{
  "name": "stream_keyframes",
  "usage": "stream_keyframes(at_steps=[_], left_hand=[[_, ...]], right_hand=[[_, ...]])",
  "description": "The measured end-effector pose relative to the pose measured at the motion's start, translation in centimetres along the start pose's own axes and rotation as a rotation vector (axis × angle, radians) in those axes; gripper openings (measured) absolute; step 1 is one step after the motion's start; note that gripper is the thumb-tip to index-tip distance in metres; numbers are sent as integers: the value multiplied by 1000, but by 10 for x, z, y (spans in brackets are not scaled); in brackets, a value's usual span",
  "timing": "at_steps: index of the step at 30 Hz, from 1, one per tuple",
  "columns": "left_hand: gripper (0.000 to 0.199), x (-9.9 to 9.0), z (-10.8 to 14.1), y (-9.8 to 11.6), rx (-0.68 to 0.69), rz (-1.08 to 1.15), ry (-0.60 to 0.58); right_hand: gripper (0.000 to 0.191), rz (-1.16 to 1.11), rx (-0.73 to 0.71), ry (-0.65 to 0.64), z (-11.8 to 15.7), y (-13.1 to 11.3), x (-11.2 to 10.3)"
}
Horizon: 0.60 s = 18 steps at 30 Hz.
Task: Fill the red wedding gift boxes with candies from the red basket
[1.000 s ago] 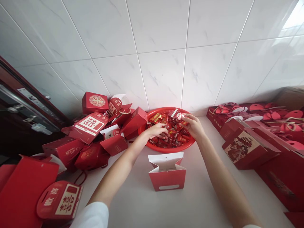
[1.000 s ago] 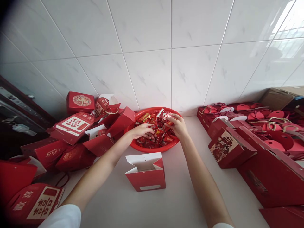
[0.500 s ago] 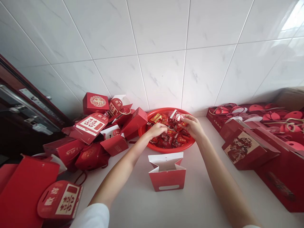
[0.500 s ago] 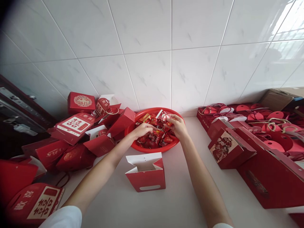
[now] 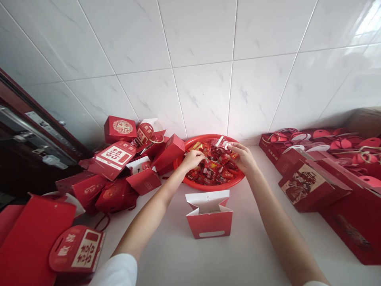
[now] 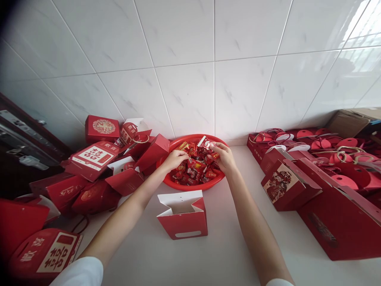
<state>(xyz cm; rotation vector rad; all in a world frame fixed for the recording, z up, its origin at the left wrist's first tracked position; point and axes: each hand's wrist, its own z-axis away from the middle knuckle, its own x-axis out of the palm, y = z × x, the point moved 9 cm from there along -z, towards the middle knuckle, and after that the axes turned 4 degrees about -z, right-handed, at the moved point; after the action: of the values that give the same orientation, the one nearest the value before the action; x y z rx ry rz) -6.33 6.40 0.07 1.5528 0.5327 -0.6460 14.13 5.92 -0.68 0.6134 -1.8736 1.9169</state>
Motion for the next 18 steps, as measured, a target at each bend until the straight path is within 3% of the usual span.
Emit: stream_keyframes(at_steps=[10,18], left_hand=[[16,-13,10,0,49,-136,12],[30,-23,19,-5,45,-493,-46]], right_hand=[[35,-3,0,8,1,0,0],[34,4,19,33,2,1,-2]])
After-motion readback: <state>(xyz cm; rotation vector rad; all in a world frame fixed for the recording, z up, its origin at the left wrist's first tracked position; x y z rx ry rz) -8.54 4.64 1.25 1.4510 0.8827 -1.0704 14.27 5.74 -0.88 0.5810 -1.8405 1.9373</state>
